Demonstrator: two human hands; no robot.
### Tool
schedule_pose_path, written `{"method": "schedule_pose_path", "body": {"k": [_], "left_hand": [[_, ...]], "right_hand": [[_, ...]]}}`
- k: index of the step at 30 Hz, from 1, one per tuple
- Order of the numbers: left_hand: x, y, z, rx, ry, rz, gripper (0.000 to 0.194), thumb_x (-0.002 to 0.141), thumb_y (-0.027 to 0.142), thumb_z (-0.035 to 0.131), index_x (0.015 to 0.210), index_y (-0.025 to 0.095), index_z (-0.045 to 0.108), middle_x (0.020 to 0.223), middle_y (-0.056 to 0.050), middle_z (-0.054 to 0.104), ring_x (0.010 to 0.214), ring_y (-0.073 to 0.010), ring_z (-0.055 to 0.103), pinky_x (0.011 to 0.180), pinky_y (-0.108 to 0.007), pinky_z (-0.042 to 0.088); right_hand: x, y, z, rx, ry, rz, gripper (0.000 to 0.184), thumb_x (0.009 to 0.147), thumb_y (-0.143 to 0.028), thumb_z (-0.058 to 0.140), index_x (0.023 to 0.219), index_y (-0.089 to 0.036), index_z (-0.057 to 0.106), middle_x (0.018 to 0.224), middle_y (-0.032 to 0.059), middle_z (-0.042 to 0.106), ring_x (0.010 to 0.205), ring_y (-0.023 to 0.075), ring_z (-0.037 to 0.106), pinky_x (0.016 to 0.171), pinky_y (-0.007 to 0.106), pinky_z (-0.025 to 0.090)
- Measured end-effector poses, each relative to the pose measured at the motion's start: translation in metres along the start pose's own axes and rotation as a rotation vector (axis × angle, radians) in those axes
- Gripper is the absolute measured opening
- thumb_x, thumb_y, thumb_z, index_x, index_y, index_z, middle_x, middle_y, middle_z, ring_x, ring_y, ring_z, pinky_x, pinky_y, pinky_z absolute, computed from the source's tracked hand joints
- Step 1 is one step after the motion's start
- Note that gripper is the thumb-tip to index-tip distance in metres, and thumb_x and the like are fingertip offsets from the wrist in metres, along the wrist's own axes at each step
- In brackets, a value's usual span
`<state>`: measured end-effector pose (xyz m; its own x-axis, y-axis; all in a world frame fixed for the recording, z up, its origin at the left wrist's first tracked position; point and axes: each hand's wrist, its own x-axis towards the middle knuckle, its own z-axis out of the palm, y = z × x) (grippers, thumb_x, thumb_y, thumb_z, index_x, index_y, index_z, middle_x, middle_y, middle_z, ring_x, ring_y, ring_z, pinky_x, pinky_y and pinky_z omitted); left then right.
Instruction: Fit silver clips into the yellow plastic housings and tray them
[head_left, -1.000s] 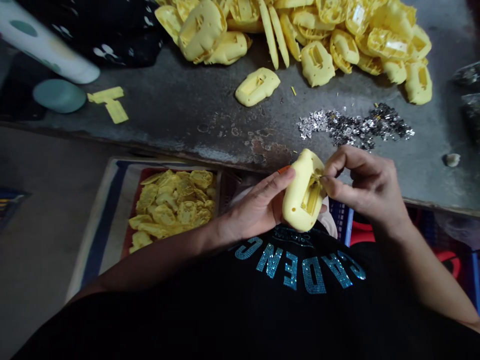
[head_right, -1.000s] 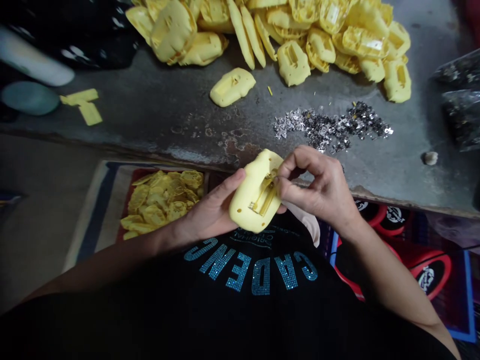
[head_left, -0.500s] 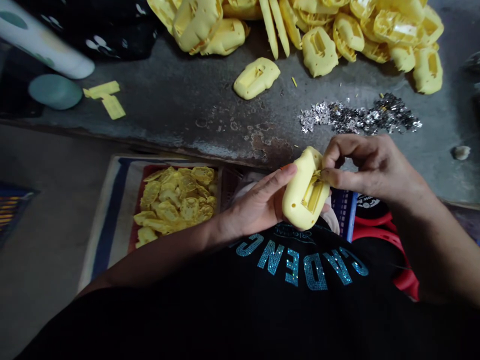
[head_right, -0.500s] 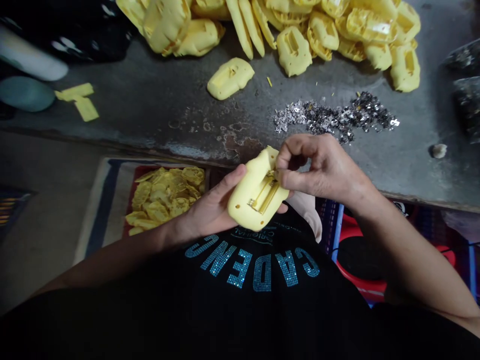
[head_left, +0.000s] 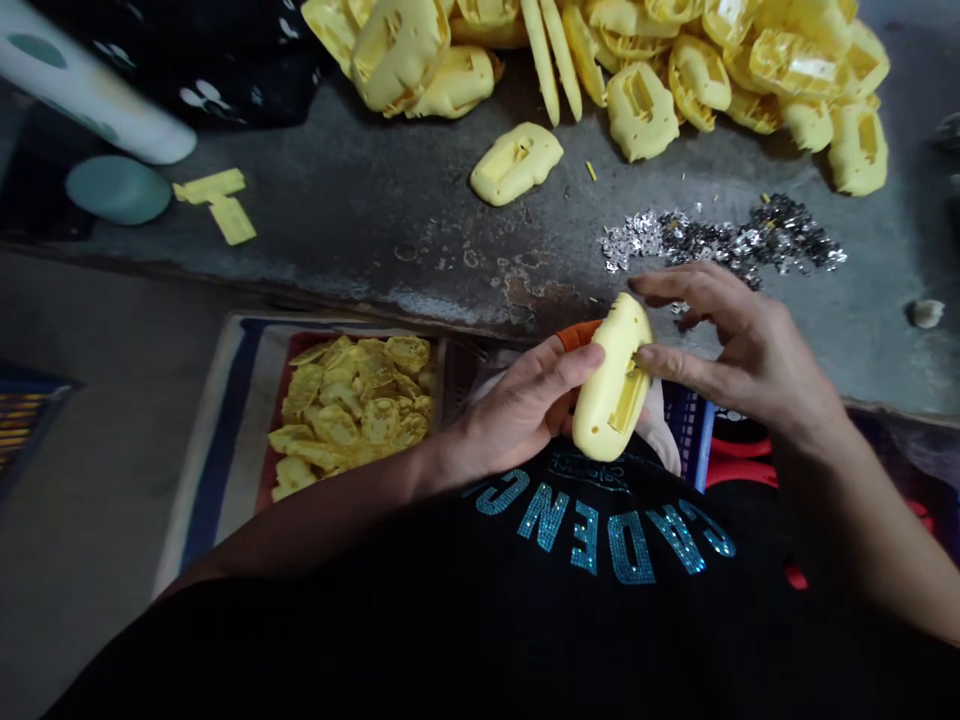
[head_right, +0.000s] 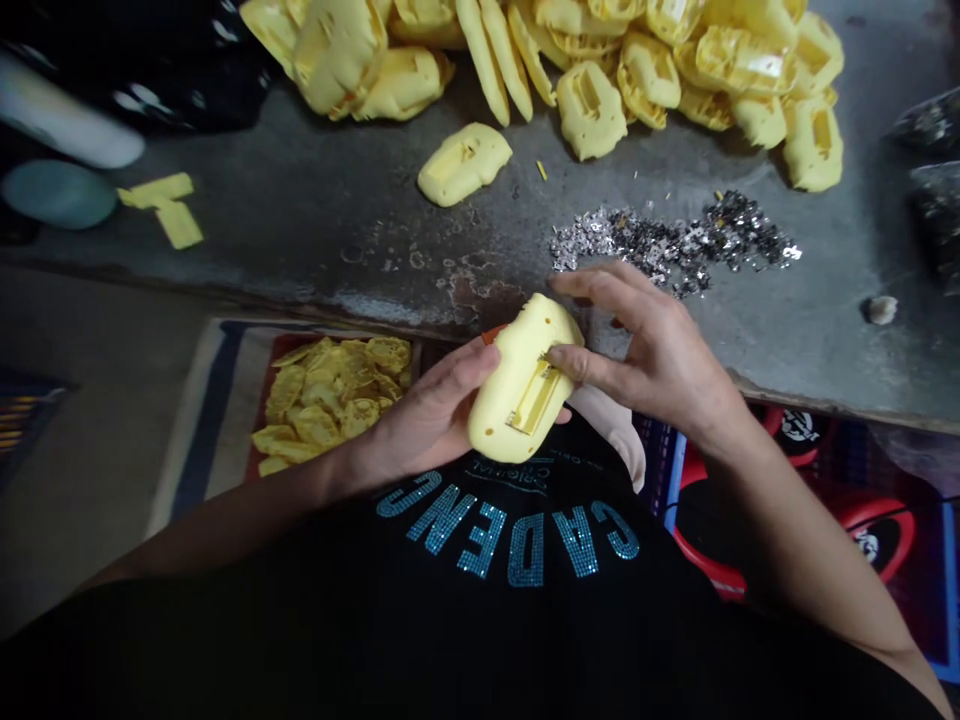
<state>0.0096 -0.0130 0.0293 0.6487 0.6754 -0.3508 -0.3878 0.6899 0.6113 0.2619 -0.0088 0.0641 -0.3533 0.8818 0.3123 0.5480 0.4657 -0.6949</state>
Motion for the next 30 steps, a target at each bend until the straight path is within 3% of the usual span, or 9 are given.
{"method": "schedule_pose_path", "body": {"k": [3,9,14,16,21,25,27,30], "left_hand": [[-0.003,0.002,0.000,0.076,0.020,0.038,0.069,0.086,0.062,0.099,0.138,0.022,0.075,0.121,-0.012,0.085,0.087,-0.0218,0.082,0.069,-0.029,0.066],[-0.008,0.004,-0.006,0.117,0.034,0.083,0.071,0.085,0.062,0.100,0.137,0.022,0.073,0.112,-0.010,0.084,0.082,-0.0216,0.082,0.065,-0.028,0.064],[-0.019,-0.001,-0.029,0.257,0.024,0.237,0.062,0.100,0.063,0.086,0.144,0.019,0.078,0.113,-0.013,0.087,0.094,-0.0215,0.083,0.075,-0.025,0.063],[-0.027,0.003,-0.036,0.308,0.031,0.267,0.061,0.099,0.061,0.088,0.141,0.017,0.083,0.115,-0.013,0.088,0.097,-0.0206,0.081,0.080,-0.024,0.062],[-0.043,0.010,-0.048,0.354,0.193,0.321,0.062,0.087,0.065,0.097,0.120,0.013,0.092,0.103,-0.012,0.089,0.092,-0.0232,0.079,0.084,-0.031,0.062],[-0.047,0.004,-0.072,0.324,0.348,0.378,0.058,0.086,0.069,0.095,0.107,0.015,0.092,0.099,-0.012,0.089,0.099,-0.0301,0.084,0.091,-0.038,0.066],[-0.056,0.000,-0.090,0.304,0.444,0.385,0.061,0.084,0.073,0.093,0.104,0.016,0.089,0.099,-0.012,0.089,0.095,-0.0317,0.085,0.090,-0.040,0.067],[-0.088,-0.004,-0.126,0.328,0.636,0.388,0.062,0.084,0.069,0.093,0.117,0.018,0.082,0.108,-0.013,0.090,0.096,-0.0335,0.086,0.087,-0.041,0.069]], "right_hand": [[0.003,-0.010,0.002,-0.003,-0.074,0.031,0.038,0.103,-0.035,0.082,0.141,-0.032,0.078,0.138,0.0084,0.082,0.119,0.0300,0.079,0.094,0.046,0.070],[0.010,-0.014,0.010,0.019,-0.073,0.010,0.042,0.099,-0.032,0.084,0.140,-0.030,0.076,0.133,0.0081,0.082,0.116,0.0288,0.079,0.084,0.040,0.067],[0.014,-0.022,0.037,-0.115,0.050,-0.075,0.041,0.097,-0.032,0.083,0.135,-0.025,0.070,0.126,0.0099,0.080,0.110,0.0285,0.077,0.087,0.043,0.067],[0.016,-0.024,0.048,-0.153,0.116,-0.132,0.043,0.098,-0.032,0.082,0.138,-0.025,0.067,0.127,0.0103,0.080,0.112,0.0288,0.077,0.089,0.044,0.068],[0.033,-0.030,0.066,-0.225,0.175,-0.242,0.048,0.102,-0.035,0.080,0.145,-0.025,0.063,0.134,0.0142,0.077,0.118,0.0302,0.077,0.095,0.047,0.069],[0.053,-0.039,0.088,-0.255,0.163,-0.323,0.050,0.103,-0.034,0.079,0.148,-0.023,0.062,0.136,0.0160,0.078,0.119,0.0316,0.077,0.101,0.050,0.067],[0.070,-0.036,0.098,-0.247,0.067,-0.328,0.051,0.104,-0.033,0.077,0.151,-0.023,0.062,0.138,0.0158,0.078,0.122,0.0316,0.077,0.102,0.050,0.067],[0.115,-0.012,0.099,-0.356,-0.286,-0.264,0.049,0.106,-0.026,0.072,0.154,-0.024,0.064,0.137,0.0121,0.080,0.119,0.0262,0.079,0.100,0.043,0.068]]}}
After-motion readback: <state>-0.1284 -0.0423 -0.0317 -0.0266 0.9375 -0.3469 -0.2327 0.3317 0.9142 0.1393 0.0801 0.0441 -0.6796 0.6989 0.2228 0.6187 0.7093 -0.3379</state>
